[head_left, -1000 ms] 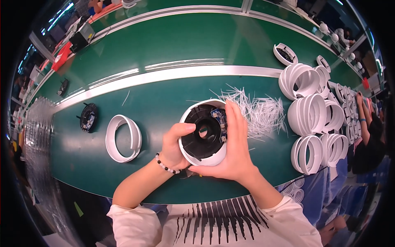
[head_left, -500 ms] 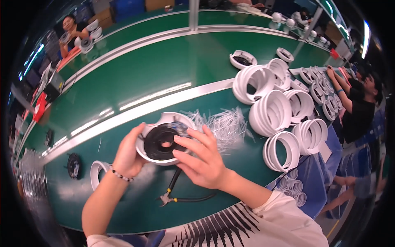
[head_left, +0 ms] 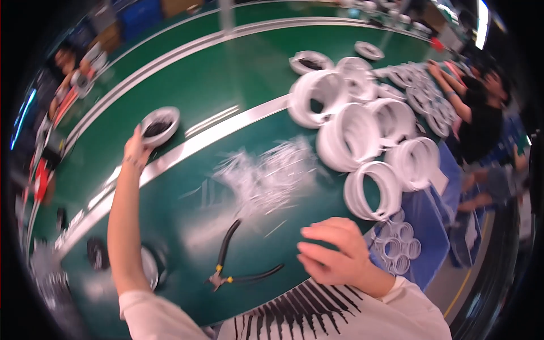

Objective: Manually assemble electronic light fixture components on a production line.

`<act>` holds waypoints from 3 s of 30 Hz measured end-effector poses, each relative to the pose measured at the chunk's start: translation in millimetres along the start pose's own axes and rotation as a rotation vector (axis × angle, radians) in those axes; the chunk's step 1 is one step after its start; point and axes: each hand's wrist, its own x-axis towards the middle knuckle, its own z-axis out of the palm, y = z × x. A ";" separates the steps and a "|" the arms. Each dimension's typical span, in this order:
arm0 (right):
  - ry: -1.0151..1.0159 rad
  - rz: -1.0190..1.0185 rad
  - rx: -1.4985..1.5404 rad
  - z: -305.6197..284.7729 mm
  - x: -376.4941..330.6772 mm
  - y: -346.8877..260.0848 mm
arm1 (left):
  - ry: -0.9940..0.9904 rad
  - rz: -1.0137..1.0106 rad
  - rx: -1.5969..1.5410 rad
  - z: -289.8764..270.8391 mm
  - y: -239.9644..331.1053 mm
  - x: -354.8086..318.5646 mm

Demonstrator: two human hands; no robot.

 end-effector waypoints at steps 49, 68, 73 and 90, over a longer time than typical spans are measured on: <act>0.296 -0.249 0.253 91.8 36.6 5.5 | 0.060 0.483 0.899 -202.1 -40.6 -186.5; 0.065 0.665 1.419 140.2 45.1 -48.0 | -0.211 1.096 0.757 31.8 -12.0 -307.5; -0.053 0.595 1.309 126.2 53.3 -41.2 | -0.268 1.036 0.637 43.1 -18.0 -308.9; -0.100 0.169 0.669 116.7 52.6 -21.9 | 0.583 0.245 1.428 -282.2 28.9 -194.4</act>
